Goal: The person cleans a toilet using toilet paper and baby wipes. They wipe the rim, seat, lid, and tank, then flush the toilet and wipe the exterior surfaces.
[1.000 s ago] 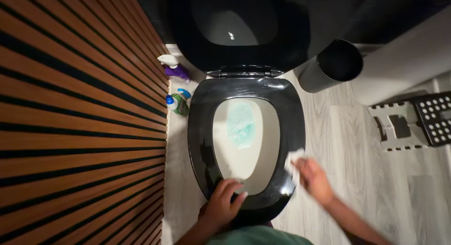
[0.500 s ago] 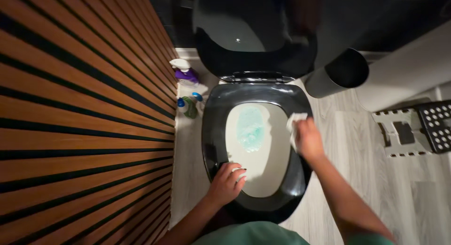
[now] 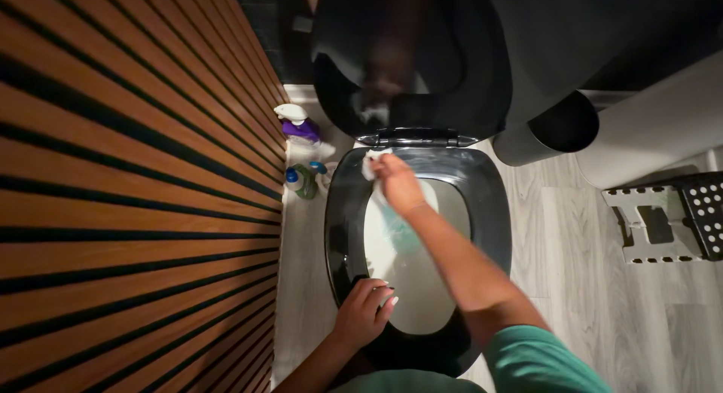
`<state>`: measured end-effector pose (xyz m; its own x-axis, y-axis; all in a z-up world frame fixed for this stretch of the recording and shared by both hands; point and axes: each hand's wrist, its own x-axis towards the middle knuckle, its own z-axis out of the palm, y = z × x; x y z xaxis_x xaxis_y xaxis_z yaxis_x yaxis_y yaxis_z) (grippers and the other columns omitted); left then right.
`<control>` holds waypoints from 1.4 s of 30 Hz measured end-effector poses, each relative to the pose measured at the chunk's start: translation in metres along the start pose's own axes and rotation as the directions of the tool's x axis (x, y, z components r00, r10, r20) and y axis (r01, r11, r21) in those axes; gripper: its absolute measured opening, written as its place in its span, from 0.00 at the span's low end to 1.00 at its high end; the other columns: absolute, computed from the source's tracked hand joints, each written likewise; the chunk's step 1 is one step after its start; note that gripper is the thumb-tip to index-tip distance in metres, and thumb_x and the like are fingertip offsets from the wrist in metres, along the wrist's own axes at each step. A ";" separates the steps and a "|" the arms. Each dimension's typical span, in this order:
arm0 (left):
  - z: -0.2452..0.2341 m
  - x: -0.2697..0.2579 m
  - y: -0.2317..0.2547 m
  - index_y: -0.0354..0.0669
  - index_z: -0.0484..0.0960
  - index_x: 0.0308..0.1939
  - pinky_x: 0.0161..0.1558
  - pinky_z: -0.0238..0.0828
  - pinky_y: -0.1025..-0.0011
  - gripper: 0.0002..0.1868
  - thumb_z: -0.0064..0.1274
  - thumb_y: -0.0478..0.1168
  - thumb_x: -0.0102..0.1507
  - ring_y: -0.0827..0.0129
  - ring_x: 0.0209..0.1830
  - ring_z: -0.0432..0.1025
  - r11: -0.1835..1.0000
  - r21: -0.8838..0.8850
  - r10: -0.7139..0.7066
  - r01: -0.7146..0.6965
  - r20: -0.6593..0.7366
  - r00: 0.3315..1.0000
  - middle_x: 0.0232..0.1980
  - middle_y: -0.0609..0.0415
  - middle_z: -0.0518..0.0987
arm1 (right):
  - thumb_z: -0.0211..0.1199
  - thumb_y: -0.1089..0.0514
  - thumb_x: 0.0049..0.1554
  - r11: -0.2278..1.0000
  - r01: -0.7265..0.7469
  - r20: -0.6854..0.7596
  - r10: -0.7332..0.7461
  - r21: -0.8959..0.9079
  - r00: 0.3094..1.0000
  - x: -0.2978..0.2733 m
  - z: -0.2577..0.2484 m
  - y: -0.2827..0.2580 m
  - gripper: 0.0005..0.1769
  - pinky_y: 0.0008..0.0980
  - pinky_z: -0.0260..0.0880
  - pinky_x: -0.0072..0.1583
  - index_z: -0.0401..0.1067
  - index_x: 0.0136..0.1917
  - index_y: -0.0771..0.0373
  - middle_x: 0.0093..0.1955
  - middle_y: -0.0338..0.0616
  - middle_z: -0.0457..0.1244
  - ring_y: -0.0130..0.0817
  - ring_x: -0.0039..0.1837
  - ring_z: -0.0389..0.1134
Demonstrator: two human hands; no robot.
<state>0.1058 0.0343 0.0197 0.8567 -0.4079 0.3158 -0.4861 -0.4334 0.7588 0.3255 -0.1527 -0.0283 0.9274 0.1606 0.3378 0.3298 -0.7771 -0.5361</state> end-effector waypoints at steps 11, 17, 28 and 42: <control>-0.003 0.005 0.000 0.40 0.81 0.43 0.50 0.75 0.63 0.08 0.62 0.38 0.63 0.55 0.49 0.76 1.000 -0.027 0.002 -0.001 0.005 1.000 0.48 0.49 0.79 | 0.63 0.72 0.51 0.858 -0.493 -0.523 0.355 -0.148 0.775 -0.083 -0.100 0.089 0.16 0.43 0.71 0.50 0.78 0.53 0.63 0.49 0.52 0.64 0.51 0.49 0.68; -0.001 0.003 -0.004 0.40 0.81 0.42 0.51 0.75 0.62 0.08 0.61 0.39 0.63 0.54 0.49 0.76 1.000 0.001 -0.013 0.013 0.037 0.999 0.47 0.48 0.79 | 0.65 0.71 0.39 0.909 -0.412 -0.466 0.338 -0.063 0.817 -0.036 -0.072 0.077 0.24 0.42 0.70 0.50 0.77 0.52 0.71 0.49 0.54 0.63 0.52 0.48 0.68; 0.007 0.003 -0.006 0.38 0.83 0.42 0.46 0.77 0.64 0.08 0.63 0.38 0.63 0.56 0.45 0.77 0.996 0.026 -0.081 0.081 0.008 0.997 0.45 0.49 0.80 | 0.62 0.73 0.52 0.966 -0.260 -0.287 0.252 0.013 0.924 -0.025 -0.087 0.071 0.15 0.44 0.72 0.54 0.78 0.50 0.61 0.50 0.52 0.68 0.53 0.51 0.71; 0.008 -0.006 -0.006 0.36 0.82 0.37 0.41 0.76 0.61 0.11 0.67 0.38 0.58 0.54 0.40 0.76 0.996 -0.065 -0.067 0.065 -0.019 0.998 0.39 0.46 0.80 | 0.55 0.70 0.50 0.932 0.157 -0.168 -0.106 0.327 0.980 0.005 0.079 -0.016 0.13 0.42 0.70 0.59 0.75 0.47 0.63 0.51 0.52 0.69 0.51 0.56 0.69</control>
<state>0.1025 0.0333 0.0088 0.8903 -0.3627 0.2754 -0.4169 -0.4059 0.8133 0.3385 -0.0916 -0.0789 0.8440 0.1375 0.5184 0.5110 -0.4995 -0.6995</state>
